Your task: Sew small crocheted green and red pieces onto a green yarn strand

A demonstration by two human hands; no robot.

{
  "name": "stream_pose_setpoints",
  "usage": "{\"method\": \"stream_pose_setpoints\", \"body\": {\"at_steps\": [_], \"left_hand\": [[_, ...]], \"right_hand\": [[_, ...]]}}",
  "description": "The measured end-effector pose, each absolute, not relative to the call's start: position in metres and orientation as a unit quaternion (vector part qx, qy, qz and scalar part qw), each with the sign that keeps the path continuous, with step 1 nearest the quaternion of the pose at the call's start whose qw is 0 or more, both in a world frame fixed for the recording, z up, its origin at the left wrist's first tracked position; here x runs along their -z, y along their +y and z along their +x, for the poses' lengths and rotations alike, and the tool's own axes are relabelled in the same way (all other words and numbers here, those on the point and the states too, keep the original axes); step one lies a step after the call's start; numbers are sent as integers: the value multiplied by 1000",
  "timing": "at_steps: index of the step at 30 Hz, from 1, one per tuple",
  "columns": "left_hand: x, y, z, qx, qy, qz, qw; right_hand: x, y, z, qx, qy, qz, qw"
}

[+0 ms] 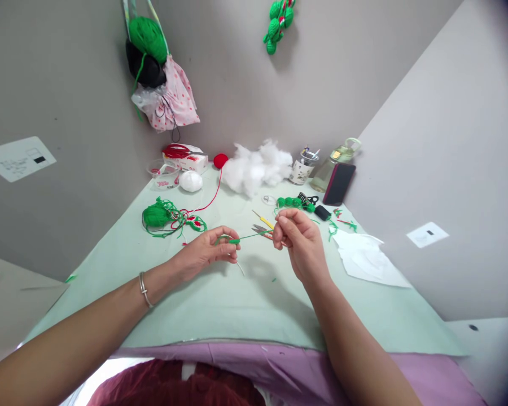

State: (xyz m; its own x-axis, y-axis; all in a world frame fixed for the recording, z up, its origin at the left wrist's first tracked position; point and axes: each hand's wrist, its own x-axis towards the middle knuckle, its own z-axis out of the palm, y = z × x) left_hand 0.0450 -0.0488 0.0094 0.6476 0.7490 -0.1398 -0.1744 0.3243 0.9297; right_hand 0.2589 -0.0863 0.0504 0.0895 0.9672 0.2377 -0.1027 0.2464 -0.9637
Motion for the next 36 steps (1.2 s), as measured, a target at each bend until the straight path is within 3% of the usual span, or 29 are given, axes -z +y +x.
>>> {"method": "stream_pose_setpoints", "body": {"at_steps": [9,18,28,36], "left_hand": [[-5,-45,45,-353,327,520,706],[-4,-44,44,-355,313,515,715],[1,-43,42,-348,312,554,689],[3,-46,42,-374,357,631,579]], "right_hand": [[-44,-89,253,-287,-669,-461,507],[-38,-89,251,-255,-732,-504,381],[-38,-89,250,-246,-755,-506,336],[-36,-89,246,-249,-753,-515,325]]}}
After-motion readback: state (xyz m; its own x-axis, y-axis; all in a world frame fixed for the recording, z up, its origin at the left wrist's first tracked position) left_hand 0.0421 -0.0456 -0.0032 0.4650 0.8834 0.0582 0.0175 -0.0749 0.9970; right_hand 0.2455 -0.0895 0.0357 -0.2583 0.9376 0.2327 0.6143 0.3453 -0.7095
